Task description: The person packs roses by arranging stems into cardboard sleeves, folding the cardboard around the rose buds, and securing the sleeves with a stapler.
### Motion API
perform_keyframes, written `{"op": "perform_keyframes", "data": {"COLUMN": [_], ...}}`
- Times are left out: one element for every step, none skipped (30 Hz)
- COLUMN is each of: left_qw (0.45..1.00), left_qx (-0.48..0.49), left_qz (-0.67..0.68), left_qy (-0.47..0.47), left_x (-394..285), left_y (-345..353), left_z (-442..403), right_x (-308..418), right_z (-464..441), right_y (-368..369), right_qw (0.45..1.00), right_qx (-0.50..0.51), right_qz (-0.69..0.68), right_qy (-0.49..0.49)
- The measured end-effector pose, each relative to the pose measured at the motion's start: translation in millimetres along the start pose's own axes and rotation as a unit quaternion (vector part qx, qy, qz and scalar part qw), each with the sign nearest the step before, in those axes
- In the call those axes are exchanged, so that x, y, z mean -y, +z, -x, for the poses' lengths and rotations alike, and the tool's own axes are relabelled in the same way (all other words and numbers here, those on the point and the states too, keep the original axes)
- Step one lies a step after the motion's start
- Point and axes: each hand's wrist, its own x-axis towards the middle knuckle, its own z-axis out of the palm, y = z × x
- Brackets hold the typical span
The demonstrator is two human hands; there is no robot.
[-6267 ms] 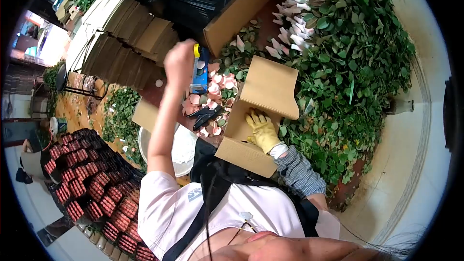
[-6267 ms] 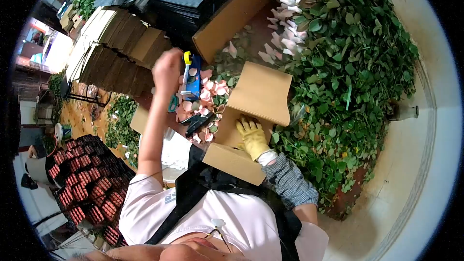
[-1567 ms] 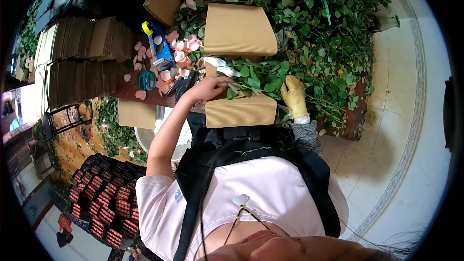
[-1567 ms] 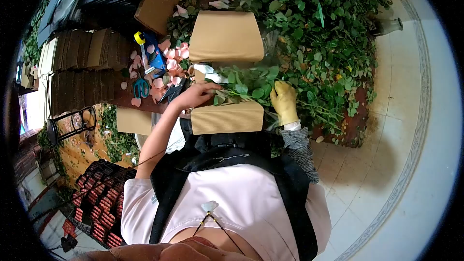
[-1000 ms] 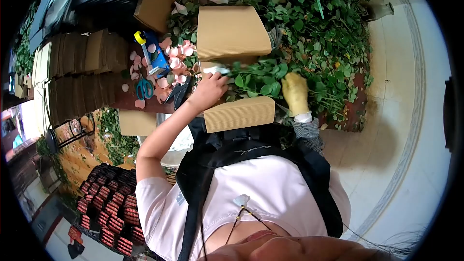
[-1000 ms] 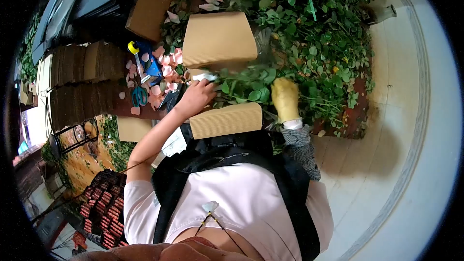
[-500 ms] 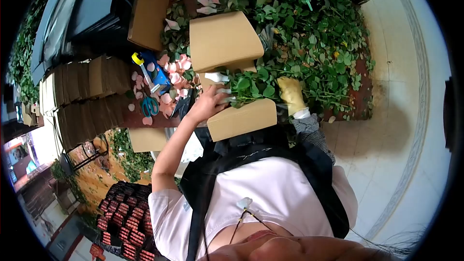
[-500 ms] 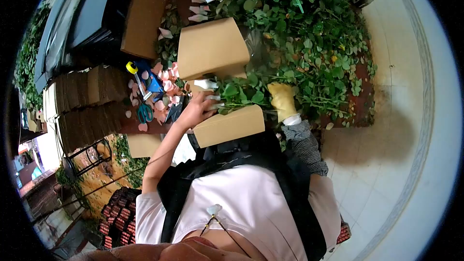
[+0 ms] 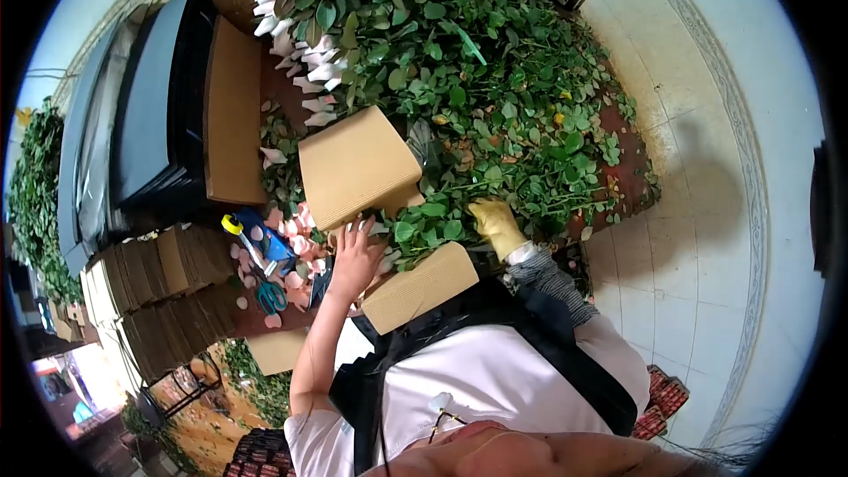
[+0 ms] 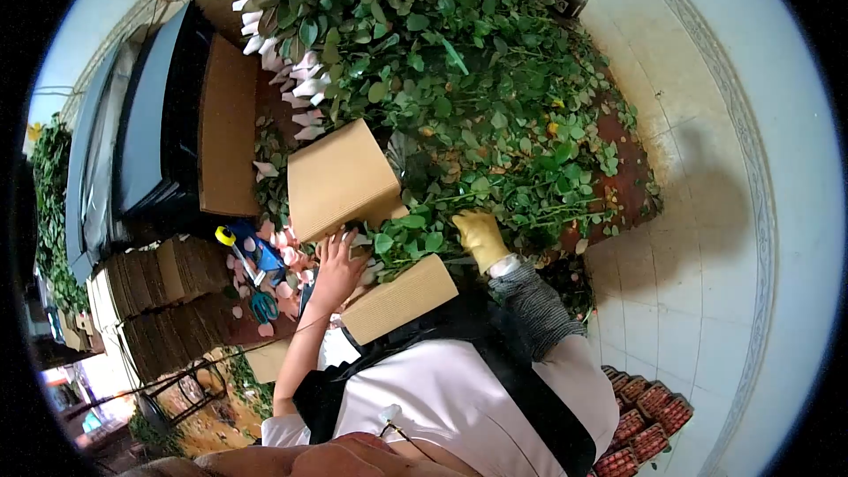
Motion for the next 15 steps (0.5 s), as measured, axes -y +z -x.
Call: {"op": "perform_keyframes", "data": {"left_qw": [0.999, 0.998, 0.999, 0.997, 0.998, 0.999, 0.994, 0.986, 0.982, 0.982, 0.977, 0.971, 0.97, 0.97, 0.962], "left_qx": [0.013, 0.015, 0.027, 0.039, -0.019, -0.016, -0.018, -0.02, -0.04, -0.04, -0.065, -0.087, -0.062, -0.061, -0.064], "left_qz": [-0.048, -0.049, -0.011, 0.027, 0.032, 0.03, 0.07, 0.111, 0.14, 0.14, 0.144, 0.148, 0.154, 0.154, 0.198], "left_qy": [0.015, 0.021, -0.015, -0.053, -0.043, -0.042, -0.083, -0.125, -0.12, -0.122, -0.145, -0.167, -0.175, -0.176, -0.175], "left_x": [-0.5, -3.3, -8.4, -12.0, -11.7, -11.6, -12.6, -13.4, -11.5, -12.4, -14.1, -15.2, -14.4, -14.1, -13.0], "left_y": [-3.3, -6.0, -7.2, -6.9, -1.5, -1.3, -1.1, -0.1, 3.4, 5.9, 9.1, 11.7, 14.6, 18.1, 20.9], "left_z": [-1.6, -2.2, -1.0, 1.2, 5.7, 6.1, 6.0, 5.9, 5.0, 4.1, 2.7, 2.5, 5.7, 9.8, 12.8], "right_x": [3.3, 6.6, 10.0, 14.3, 21.1, 26.0, 25.7, 22.1, 13.7, 15.4, 11.3, 6.7, 7.1, 3.4, -6.7], "right_z": [0.4, 1.2, 3.2, 1.8, -0.7, -2.2, 0.7, 3.0, 5.5, 2.9, 2.8, 2.7, -1.6, -11.0, -24.9], "right_y": [-13.2, -26.4, -38.6, -50.9, -60.5, -63.2, -53.5, -33.6, -7.1, -3.4, -4.1, -15.8, -36.3, -53.9, -61.3], "right_qw": [0.998, 0.993, 0.994, 0.994, 0.995, 0.991, 0.991, 0.994, 0.995, 0.991, 0.995, 0.994, 0.986, 0.972, 0.965], "right_qx": [0.019, 0.036, -0.014, -0.017, -0.073, -0.127, -0.094, -0.009, -0.053, -0.097, -0.053, 0.012, 0.018, 0.022, -0.005], "right_qz": [-0.051, -0.101, -0.105, -0.104, -0.058, -0.013, -0.047, -0.017, 0.029, 0.074, 0.051, -0.037, -0.112, -0.186, -0.231], "right_qy": [0.023, 0.045, 0.029, 0.031, 0.04, 0.049, 0.078, 0.112, 0.081, 0.048, 0.066, 0.099, 0.121, 0.143, 0.123]}}
